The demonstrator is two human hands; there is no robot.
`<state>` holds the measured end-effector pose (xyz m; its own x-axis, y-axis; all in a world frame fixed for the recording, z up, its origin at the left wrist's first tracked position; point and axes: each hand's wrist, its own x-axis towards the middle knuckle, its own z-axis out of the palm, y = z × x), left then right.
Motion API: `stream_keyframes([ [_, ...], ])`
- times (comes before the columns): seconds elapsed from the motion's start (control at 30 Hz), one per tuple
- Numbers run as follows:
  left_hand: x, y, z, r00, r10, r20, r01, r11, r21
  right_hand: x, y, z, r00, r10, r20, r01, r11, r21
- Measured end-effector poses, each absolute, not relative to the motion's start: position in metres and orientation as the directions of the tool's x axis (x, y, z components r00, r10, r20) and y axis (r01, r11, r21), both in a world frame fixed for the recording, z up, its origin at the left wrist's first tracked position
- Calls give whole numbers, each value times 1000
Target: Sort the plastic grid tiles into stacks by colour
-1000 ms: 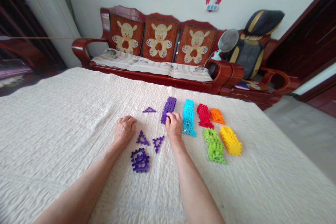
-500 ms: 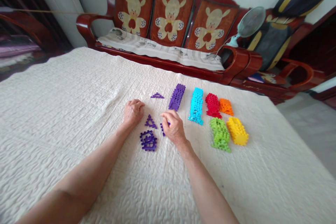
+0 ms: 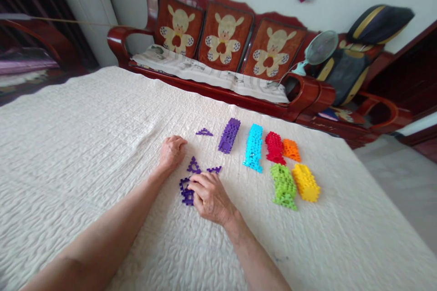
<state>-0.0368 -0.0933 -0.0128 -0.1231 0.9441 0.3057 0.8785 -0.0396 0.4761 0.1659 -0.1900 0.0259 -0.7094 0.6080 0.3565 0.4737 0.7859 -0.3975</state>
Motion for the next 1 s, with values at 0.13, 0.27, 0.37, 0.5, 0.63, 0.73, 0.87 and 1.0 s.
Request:
stream_keyframes([
  [0.13, -37, -92, -14, -112, 936, 333, 877, -65, 476, 170, -185, 24, -629, 632, 452, 461, 772, -438],
  [0.27, -37, -93, -13, -110, 930, 352, 875, -77, 478, 188, -164, 16, -394, 720, 571, 545, 683, -486],
  [0.37, -37, -95, -12, -111, 931, 348, 879, -72, 471, 207, -142, 9, -171, 779, 604, 647, 551, -528],
  [0.5, -36, -95, -11, -108, 935, 339, 879, -70, 472, 224, -113, 6, -86, 806, 585, 706, 464, -536],
  [0.63, -36, -93, -12, -112, 933, 342, 880, -67, 470, 219, -94, 8, -127, 767, 629, 735, 499, -459],
  [0.73, -37, -93, -13, -104, 933, 343, 879, -75, 470, 211, -89, 7, -158, 745, 649, 751, 517, -411],
  [0.87, -37, -94, -13, -97, 934, 343, 878, -82, 472, 208, -89, 4, -133, 737, 663, 738, 520, -430],
  [1.0, -37, -94, -12, -96, 932, 350, 874, -90, 477, 212, -85, 2, -124, 750, 650, 732, 511, -450],
])
